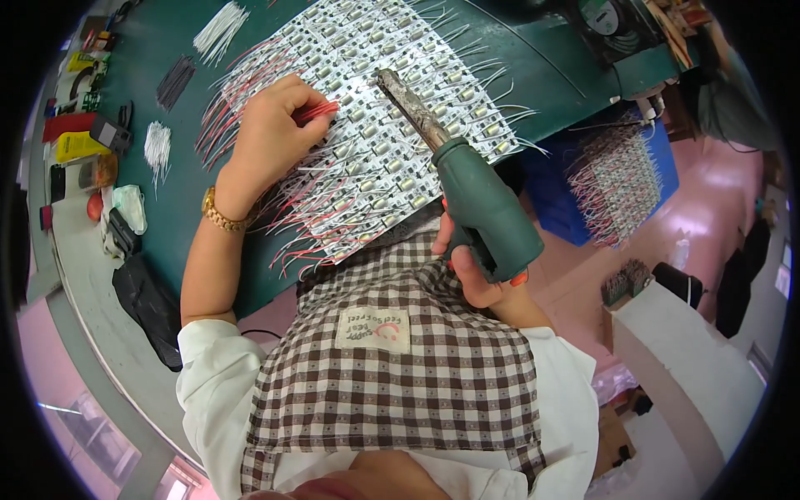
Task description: The person assembles small LED components by inserting wires into them, then uses a soldering iron or heat gun to secure the connections.
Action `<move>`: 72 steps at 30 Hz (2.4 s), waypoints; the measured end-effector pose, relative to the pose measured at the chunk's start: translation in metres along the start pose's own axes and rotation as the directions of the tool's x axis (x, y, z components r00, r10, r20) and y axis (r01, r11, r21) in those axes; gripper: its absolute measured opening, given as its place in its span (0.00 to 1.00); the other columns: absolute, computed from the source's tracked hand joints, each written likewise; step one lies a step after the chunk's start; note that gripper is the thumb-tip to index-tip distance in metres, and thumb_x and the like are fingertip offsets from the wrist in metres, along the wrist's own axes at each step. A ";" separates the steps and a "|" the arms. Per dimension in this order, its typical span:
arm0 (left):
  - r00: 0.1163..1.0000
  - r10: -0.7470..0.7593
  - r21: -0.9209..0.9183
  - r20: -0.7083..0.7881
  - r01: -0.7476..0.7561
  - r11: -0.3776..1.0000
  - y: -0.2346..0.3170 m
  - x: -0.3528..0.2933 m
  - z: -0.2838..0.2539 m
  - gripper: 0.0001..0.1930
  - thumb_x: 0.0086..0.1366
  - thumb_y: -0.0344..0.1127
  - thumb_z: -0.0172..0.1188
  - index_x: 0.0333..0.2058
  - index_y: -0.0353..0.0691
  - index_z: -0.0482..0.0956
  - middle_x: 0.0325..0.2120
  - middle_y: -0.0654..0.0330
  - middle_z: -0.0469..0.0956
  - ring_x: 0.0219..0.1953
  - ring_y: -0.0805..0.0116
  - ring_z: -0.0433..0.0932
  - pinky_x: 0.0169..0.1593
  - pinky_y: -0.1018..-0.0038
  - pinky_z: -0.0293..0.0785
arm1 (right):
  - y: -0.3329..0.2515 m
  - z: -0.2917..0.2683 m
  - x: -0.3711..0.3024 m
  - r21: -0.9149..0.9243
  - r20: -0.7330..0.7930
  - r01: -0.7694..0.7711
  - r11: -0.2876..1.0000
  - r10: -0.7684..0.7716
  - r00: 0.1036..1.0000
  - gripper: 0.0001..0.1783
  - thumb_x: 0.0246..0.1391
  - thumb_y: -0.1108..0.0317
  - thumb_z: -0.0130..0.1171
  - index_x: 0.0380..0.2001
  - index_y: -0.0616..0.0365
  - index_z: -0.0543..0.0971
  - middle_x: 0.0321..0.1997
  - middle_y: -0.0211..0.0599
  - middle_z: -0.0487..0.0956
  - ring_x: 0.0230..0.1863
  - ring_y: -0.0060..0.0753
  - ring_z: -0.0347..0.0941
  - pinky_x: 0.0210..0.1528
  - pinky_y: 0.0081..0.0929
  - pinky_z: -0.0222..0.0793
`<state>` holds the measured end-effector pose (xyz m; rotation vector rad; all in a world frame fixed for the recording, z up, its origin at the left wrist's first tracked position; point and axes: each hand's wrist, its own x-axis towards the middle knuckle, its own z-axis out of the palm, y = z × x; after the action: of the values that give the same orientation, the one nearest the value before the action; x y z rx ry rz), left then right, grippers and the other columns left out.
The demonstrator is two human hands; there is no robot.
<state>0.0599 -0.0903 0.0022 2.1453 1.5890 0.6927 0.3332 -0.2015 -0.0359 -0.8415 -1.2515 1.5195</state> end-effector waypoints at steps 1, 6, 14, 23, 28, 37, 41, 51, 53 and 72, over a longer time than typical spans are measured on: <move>0.999 0.005 -0.001 0.037 -0.005 1.000 0.001 0.001 -0.004 0.06 0.52 0.32 0.63 0.25 0.35 0.80 0.23 0.55 0.75 0.27 0.57 0.75 0.32 0.69 0.71 | 0.001 -0.001 0.000 -0.009 0.001 0.018 1.000 -0.018 1.000 0.28 0.54 0.62 0.53 0.55 0.63 0.64 0.32 0.35 0.74 0.26 0.21 0.67 0.29 0.20 0.62; 0.971 0.042 0.021 -0.237 -0.038 0.999 -0.009 0.005 -0.026 0.07 0.63 0.29 0.54 0.36 0.35 0.80 0.26 0.53 0.77 0.29 0.58 0.76 0.33 0.71 0.71 | 0.003 0.000 -0.007 -0.006 -0.025 0.050 0.999 -0.050 0.998 0.25 0.54 0.62 0.54 0.52 0.63 0.65 0.31 0.36 0.74 0.28 0.23 0.67 0.32 0.21 0.63; 0.980 -0.188 -0.160 -0.066 0.176 0.971 0.017 -0.008 -0.012 0.04 0.59 0.27 0.53 0.31 0.32 0.73 0.21 0.54 0.75 0.22 0.67 0.73 0.28 0.71 0.68 | -0.001 -0.007 -0.018 -0.166 0.105 -0.074 0.983 0.092 0.990 0.37 0.55 0.47 0.53 0.59 0.62 0.60 0.35 0.37 0.70 0.34 0.25 0.68 0.37 0.24 0.65; 0.977 -0.212 -0.181 0.009 0.210 0.961 0.020 -0.015 0.006 0.03 0.54 0.26 0.59 0.28 0.35 0.78 0.23 0.58 0.76 0.20 0.73 0.73 0.26 0.77 0.69 | 0.015 -0.014 -0.018 -0.100 0.194 0.058 0.993 -0.038 0.980 0.36 0.56 0.54 0.52 0.59 0.69 0.57 0.37 0.41 0.70 0.31 0.26 0.69 0.34 0.24 0.67; 0.988 -0.145 -0.131 -0.044 0.138 0.982 0.020 -0.014 0.010 0.04 0.51 0.26 0.61 0.27 0.36 0.78 0.22 0.59 0.75 0.20 0.72 0.72 0.26 0.76 0.69 | 0.002 -0.004 -0.013 -0.064 0.145 0.132 0.989 -0.122 0.982 0.35 0.53 0.55 0.54 0.54 0.76 0.62 0.33 0.44 0.72 0.29 0.30 0.69 0.30 0.26 0.67; 0.995 -0.049 -0.053 -0.083 0.045 0.998 0.019 -0.015 0.011 0.03 0.47 0.26 0.62 0.21 0.36 0.76 0.20 0.57 0.71 0.21 0.63 0.72 0.27 0.72 0.69 | 0.012 -0.006 -0.023 0.028 0.186 -0.120 0.992 0.113 0.976 0.33 0.53 0.57 0.52 0.54 0.73 0.61 0.30 0.42 0.72 0.29 0.29 0.68 0.32 0.26 0.65; 0.996 -0.088 -0.053 -0.028 0.086 0.995 0.023 -0.011 0.009 0.03 0.45 0.26 0.61 0.20 0.35 0.75 0.20 0.56 0.72 0.22 0.60 0.73 0.28 0.70 0.70 | 0.029 -0.009 -0.031 0.125 0.197 -0.119 0.985 0.093 0.976 0.30 0.53 0.58 0.52 0.53 0.69 0.62 0.32 0.41 0.71 0.31 0.27 0.68 0.34 0.25 0.65; 0.995 -0.086 -0.005 -0.040 0.086 0.996 0.025 -0.008 0.014 0.04 0.43 0.27 0.61 0.20 0.35 0.75 0.21 0.55 0.71 0.23 0.58 0.73 0.29 0.67 0.70 | 0.022 -0.001 -0.039 0.225 0.049 -0.321 0.920 0.319 0.947 0.12 0.61 0.65 0.50 0.45 0.58 0.75 0.37 0.31 0.79 0.37 0.24 0.74 0.42 0.26 0.73; 0.996 -0.076 0.000 -0.048 0.076 0.997 0.025 -0.009 0.015 0.05 0.43 0.27 0.61 0.20 0.35 0.75 0.21 0.55 0.71 0.23 0.57 0.73 0.29 0.67 0.70 | 0.024 -0.002 -0.039 0.376 0.043 -0.415 0.829 0.431 0.901 0.12 0.60 0.67 0.51 0.46 0.58 0.75 0.37 0.30 0.79 0.37 0.24 0.74 0.43 0.25 0.73; 0.998 -0.069 0.017 -0.005 0.069 0.997 0.023 -0.007 0.011 0.06 0.44 0.28 0.60 0.20 0.33 0.73 0.21 0.53 0.71 0.23 0.56 0.72 0.29 0.67 0.70 | 0.000 0.003 -0.013 -0.475 0.168 0.045 0.879 0.040 0.985 0.19 0.34 0.74 0.61 0.36 0.65 0.77 0.38 0.44 0.78 0.39 0.46 0.75 0.45 0.31 0.72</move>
<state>0.0820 -0.1038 0.0056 2.0913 1.6694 0.6649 0.3345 -0.2149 -0.0360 -1.0344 -1.8015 1.3153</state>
